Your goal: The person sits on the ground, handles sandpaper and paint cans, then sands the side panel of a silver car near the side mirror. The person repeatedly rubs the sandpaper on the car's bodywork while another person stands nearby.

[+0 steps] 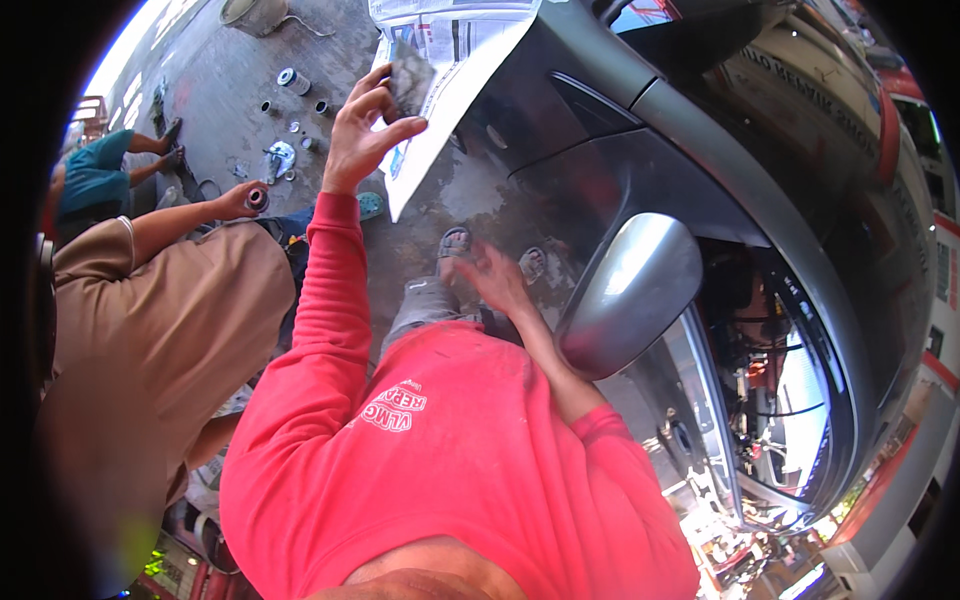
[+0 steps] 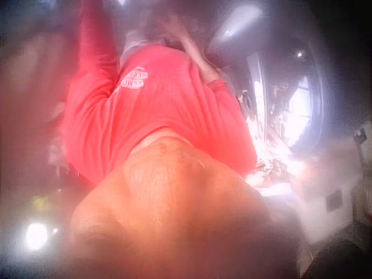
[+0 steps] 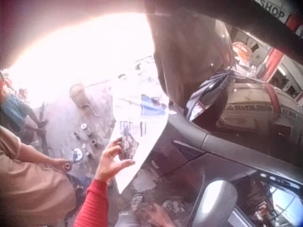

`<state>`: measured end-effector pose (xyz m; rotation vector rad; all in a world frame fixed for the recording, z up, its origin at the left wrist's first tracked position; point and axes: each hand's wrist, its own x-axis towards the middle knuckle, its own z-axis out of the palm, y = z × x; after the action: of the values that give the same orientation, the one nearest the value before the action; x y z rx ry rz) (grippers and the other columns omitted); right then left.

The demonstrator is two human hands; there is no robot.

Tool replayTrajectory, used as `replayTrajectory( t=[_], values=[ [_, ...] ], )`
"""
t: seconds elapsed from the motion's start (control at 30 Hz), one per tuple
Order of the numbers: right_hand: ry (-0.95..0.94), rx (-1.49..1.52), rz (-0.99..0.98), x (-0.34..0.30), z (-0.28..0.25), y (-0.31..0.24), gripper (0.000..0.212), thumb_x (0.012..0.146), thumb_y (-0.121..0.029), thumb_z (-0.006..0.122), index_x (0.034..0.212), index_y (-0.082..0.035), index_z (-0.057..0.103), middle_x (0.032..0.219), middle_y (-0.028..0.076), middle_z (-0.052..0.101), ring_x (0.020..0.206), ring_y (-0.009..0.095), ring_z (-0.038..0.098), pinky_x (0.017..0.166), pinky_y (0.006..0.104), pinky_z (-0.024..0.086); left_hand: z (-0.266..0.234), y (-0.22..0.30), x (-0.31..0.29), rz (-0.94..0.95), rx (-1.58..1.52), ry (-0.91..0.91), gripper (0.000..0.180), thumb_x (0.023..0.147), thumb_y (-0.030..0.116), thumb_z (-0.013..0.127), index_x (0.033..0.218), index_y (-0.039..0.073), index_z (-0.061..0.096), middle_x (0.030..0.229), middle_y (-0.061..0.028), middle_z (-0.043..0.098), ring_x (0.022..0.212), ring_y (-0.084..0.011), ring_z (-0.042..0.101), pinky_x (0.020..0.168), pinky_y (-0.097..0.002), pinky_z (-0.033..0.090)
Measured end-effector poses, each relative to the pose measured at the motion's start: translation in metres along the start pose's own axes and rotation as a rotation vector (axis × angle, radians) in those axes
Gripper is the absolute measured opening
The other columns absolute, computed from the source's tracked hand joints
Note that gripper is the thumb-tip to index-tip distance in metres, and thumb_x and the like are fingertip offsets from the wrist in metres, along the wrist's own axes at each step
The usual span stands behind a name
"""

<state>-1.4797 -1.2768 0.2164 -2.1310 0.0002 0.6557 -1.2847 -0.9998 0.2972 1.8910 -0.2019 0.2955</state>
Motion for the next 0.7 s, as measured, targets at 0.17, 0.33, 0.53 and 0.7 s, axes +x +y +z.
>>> replayTrajectory(
  t=[0.17, 0.33, 0.53, 0.7],
  values=[
    [0.326, 0.443, -0.042, 0.045, 0.035, -0.008, 0.091, 0.096, -0.058, 0.073, 0.156, 0.004, 0.044, 0.142, 0.02, 0.064, 0.118, 0.025, 0.068, 0.095, 0.0366, 0.055, -0.018, -0.023, -0.026, -0.087, 0.017, -0.041, 0.052, 0.069, 0.045, 0.096, 0.069, 0.005, 0.063, 0.152, -0.0314, 0.054, 0.143, -0.0432, 0.051, 0.112, -0.0482, 0.047],
    [0.532, 0.366, -0.061, 0.095, 0.024, -0.089, 0.075, 0.097, -0.053, 0.073, 0.145, 0.002, 0.055, 0.129, 0.018, 0.072, 0.101, 0.023, 0.074, 0.086, 0.0331, 0.057, -0.017, -0.023, -0.043, -0.131, 0.042, -0.115, 0.053, 0.067, 0.041, 0.097, 0.068, 0.003, 0.06, 0.151, -0.031, 0.054, 0.141, -0.0431, 0.052, 0.112, -0.0479, 0.046],
    [0.577, 0.292, -0.005, 0.137, 0.026, -0.104, 0.028, 0.097, -0.028, 0.069, 0.094, -0.001, 0.073, 0.088, 0.021, 0.075, 0.083, 0.031, 0.075, 0.071, 0.0445, 0.054, -0.012, -0.03, -0.045, -0.218, -0.134, -0.151, 0.048, 0.068, 0.03, 0.097, 0.07, 0.002, 0.059, 0.156, -0.026, 0.05, 0.137, -0.0353, 0.056, 0.109, -0.0452, 0.049],
    [0.614, 1.109, 0.05, 0.159, 0.054, -0.043, 0.022, 0.104, -0.02, 0.064, 0.094, -0.002, 0.07, 0.086, 0.006, 0.073, 0.081, 0.016, 0.07, 0.074, 0.034, 0.053, -0.004, -0.032, -0.041, -0.264, -0.147, -0.239, 0.047, 0.069, 0.029, 0.097, 0.071, 0.001, 0.06, 0.156, -0.0263, 0.049, 0.139, -0.0356, 0.054, 0.109, -0.0452, 0.049]
  ],
)
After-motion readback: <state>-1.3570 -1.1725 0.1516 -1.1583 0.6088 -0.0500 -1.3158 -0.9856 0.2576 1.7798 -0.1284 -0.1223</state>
